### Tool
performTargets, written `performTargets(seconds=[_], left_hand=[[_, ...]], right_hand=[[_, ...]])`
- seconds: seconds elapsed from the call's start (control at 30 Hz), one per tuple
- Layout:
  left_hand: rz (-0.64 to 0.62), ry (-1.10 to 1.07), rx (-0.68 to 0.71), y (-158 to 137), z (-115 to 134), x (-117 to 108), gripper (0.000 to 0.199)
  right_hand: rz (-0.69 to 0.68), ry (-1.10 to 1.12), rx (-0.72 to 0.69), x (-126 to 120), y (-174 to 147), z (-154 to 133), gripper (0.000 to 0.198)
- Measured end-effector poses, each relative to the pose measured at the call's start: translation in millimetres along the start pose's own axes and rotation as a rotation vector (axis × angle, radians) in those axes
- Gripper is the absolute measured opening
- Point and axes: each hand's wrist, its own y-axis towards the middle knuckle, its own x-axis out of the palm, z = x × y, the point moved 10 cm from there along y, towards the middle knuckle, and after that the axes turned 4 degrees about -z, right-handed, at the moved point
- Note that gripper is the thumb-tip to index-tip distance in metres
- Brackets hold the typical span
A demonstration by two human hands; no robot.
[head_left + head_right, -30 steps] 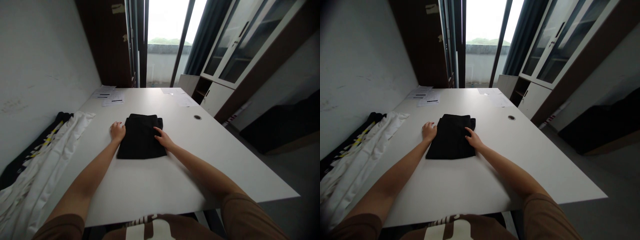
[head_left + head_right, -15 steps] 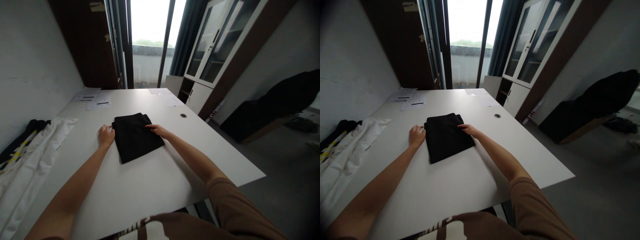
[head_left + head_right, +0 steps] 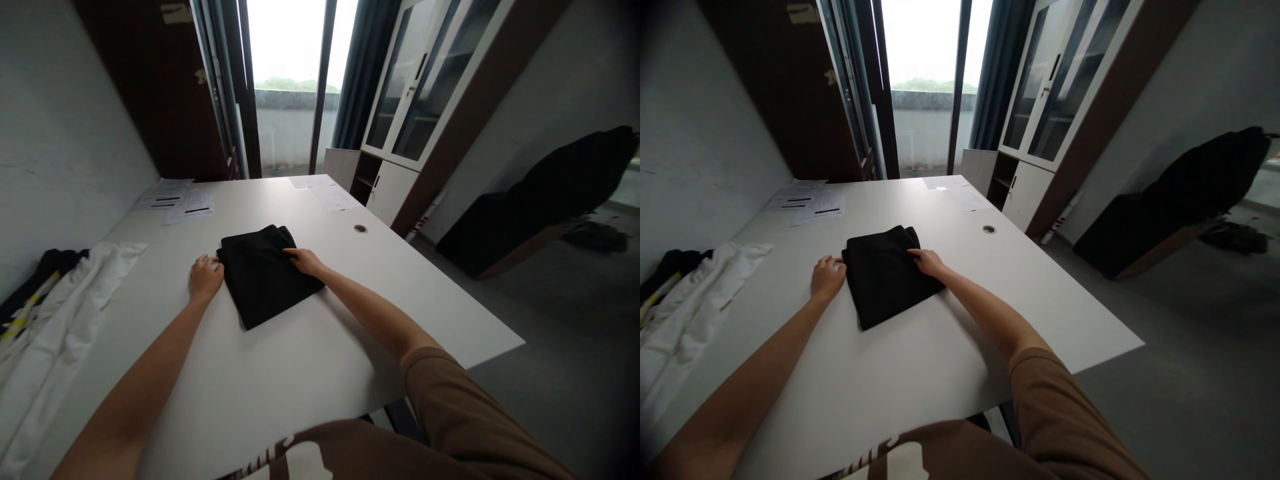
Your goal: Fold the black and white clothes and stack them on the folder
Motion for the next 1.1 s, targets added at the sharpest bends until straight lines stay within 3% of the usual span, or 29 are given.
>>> performTargets(seconds=[0.27,0.6,0.8,0.97,1.03,1.1], left_hand=[[-0.024,0.012,0.049,-0.5,8.4,2.8,0.037],[-0.036,0.120,0.141,-2.1,16.5,11.7,0.039],[0.003,0.176,0.236,-7.4,25.9,9.7,0.040],[0.007,0.187,0.233,-8.1,27.0,8.7,0.039],[0.006,0.178,0.233,-8.1,27.0,8.7,0.039],[0.008,0.172,0.234,-8.6,27.2,8.2,0.039]], right_hand=[[0.039,-0.097,0.001,-55.1,12.4,49.1,0.055],[0.134,-0.424,0.305,-166.6,-16.8,196.4,0.051],[0.104,-0.595,0.396,-214.3,-22.2,254.5,0.055],[0.176,-0.661,0.422,-228.3,-31.7,264.2,0.056],[0.229,-0.679,0.404,-219.1,-32.8,251.8,0.049],[0.247,-0.640,0.373,-195.0,-31.8,233.0,0.044]])
